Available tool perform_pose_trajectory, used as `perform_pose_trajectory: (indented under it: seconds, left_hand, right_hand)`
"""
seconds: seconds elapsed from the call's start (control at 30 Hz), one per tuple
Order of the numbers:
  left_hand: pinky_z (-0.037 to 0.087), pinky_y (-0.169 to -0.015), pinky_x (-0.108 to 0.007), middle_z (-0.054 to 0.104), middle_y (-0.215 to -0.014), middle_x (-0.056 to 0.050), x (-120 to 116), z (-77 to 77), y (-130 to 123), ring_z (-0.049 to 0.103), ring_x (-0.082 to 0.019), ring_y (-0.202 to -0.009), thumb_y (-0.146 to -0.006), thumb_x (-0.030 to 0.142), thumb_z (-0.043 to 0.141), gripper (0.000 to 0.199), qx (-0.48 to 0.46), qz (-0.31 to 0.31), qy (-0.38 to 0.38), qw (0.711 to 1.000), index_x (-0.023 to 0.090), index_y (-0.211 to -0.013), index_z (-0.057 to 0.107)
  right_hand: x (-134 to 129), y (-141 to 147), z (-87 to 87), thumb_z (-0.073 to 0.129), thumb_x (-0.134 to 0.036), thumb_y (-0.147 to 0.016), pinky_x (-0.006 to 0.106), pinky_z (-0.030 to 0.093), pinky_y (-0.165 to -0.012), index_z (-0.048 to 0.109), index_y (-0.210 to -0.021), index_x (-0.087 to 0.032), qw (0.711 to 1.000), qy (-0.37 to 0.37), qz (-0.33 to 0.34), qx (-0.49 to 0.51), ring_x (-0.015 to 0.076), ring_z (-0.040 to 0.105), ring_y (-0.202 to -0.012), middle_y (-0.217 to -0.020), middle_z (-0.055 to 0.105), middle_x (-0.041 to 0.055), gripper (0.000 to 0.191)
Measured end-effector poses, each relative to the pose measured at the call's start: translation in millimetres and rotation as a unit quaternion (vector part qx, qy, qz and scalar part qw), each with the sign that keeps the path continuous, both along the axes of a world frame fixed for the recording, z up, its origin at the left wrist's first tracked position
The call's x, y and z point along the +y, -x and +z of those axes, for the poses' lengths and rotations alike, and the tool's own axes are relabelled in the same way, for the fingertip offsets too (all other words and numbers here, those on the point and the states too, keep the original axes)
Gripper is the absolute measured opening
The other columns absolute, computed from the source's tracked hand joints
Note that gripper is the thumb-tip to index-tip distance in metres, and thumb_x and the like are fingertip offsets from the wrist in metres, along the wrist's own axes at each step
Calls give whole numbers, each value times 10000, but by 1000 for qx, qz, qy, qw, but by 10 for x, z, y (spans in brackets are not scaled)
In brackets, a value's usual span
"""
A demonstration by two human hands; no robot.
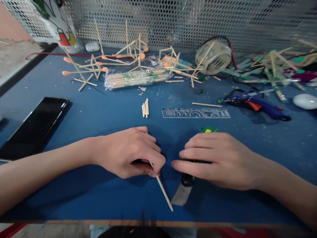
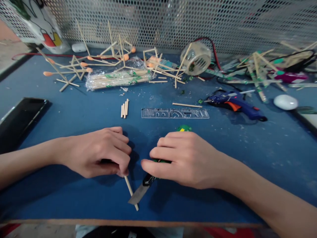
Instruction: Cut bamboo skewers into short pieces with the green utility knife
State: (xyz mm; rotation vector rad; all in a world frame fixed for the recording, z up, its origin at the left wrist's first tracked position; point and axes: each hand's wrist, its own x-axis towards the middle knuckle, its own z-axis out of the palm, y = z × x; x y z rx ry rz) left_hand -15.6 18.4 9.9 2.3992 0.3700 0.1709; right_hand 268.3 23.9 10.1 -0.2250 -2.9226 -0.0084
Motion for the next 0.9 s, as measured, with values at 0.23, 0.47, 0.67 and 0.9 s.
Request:
perform_pose_trajectory:
  seconds: [0.23,0.47,0.67,0.9]
  left_hand:
    - [337,-783,-344,737,-820,22,4,-10,20,617,-139,-786,-981,223,637,103,-8,4,29,1000,245,-893,684]
    - [351,-785,-329,733,-804,29,-3,-26,24,614,-127,-748,-961,226,671,69,-14,16,22,1000,254,-903,696]
    - [342,-779,-332,734,-807,40,1,-15,17,606,-123,-757,-965,222,668,78,-13,12,22,1000,252,-896,691]
    - [343,-780,-345,742,-817,16,3,-29,20,617,-140,-763,-975,229,650,92,-9,10,22,1000,252,-901,699]
  right_hand:
    - [-53,82,-87,425,-322,-1034,333,315,-566,637,-1000,-222,1000,-5,-17,23,151,509,-619,-797,665,-1,237]
    - [-152,148,-78,375,-357,-1069,335,278,-540,662,-901,-227,997,-47,-54,1,143,484,-570,-671,593,-30,357]
    - [-184,162,-57,400,-329,-1062,340,285,-528,679,-917,-232,997,-50,-62,-4,146,494,-557,-664,593,-43,329]
    - [-183,149,-57,405,-312,-1062,336,265,-536,673,-912,-218,997,-52,-61,-6,142,500,-559,-658,595,-29,321]
